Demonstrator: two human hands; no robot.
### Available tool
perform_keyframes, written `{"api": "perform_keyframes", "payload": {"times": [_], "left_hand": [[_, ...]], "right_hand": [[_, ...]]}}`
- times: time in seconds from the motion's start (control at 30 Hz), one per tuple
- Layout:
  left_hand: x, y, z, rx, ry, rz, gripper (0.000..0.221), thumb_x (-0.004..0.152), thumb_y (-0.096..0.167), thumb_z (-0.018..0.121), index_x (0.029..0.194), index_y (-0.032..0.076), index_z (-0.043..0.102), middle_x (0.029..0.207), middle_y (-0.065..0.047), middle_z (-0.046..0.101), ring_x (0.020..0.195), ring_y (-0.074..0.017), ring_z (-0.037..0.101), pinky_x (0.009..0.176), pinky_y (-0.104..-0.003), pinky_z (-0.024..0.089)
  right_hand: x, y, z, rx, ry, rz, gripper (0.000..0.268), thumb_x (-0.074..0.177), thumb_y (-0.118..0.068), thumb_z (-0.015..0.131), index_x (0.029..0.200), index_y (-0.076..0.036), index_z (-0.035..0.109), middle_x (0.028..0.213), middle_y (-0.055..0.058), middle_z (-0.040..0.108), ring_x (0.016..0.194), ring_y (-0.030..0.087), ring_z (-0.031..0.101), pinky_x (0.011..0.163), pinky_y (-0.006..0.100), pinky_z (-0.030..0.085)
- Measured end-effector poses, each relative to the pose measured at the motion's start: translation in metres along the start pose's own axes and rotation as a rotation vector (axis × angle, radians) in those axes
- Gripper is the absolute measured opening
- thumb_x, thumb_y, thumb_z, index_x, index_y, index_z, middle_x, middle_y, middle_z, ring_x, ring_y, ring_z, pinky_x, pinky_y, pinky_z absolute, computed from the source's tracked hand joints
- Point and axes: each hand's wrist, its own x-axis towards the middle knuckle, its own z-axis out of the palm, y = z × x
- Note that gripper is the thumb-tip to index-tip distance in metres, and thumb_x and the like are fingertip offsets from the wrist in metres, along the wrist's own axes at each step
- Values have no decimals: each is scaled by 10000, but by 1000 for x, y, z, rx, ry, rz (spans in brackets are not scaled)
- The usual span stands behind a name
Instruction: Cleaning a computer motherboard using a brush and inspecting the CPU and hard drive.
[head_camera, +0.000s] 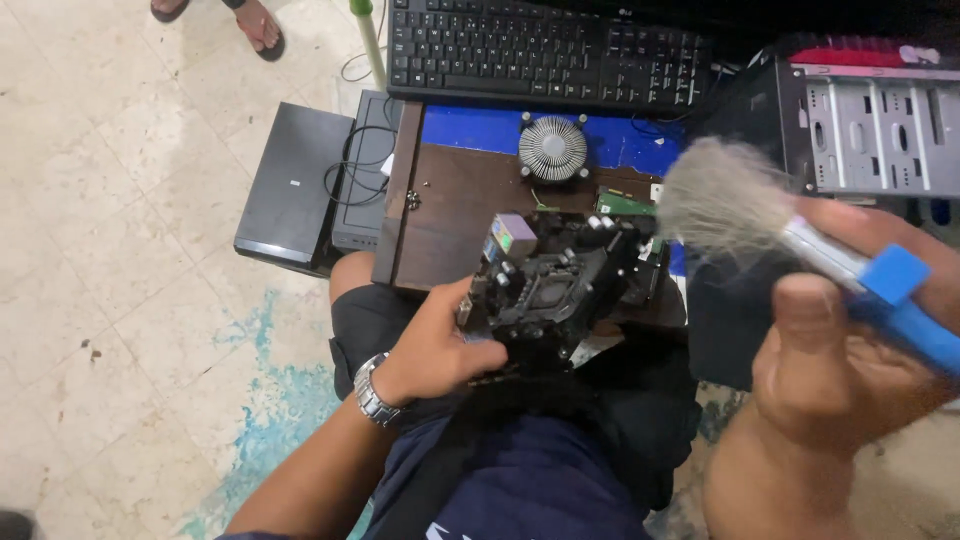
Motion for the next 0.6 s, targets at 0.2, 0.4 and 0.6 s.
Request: {"api": "perform_keyframes", "payload": {"times": [0.2,0.4,0.6], "left_hand": [[-4,-10,-12,-326,216,-34,309,704,49,764,802,135,484,718,64,466,665,-69,424,602,-272,361],[-8,-9,-8,-662,360,83,472,740,39,773,1178,23,599,821,8,622,707,-122,556,686,-324,495],[-12,-17,6,-720,411,213,622,828,37,785,1397,25,535,1301,-116,652,1233,-324,620,1104,-512,509]], "right_hand": [[-25,27,-21,-75,52,-145,359,1183,-126,516,1478,37,393,1475,385,471,1430,536,495,1274,664,455],[-38,18,-21,-250,-53,-91,348,1171,-63,567,1428,135,439,1368,440,510,1306,606,585,1224,674,477],[-53,15,-5,-7,70,40,264,1018,-71,728,1241,-15,599,1175,265,665,1116,429,730,979,437,645]]}}
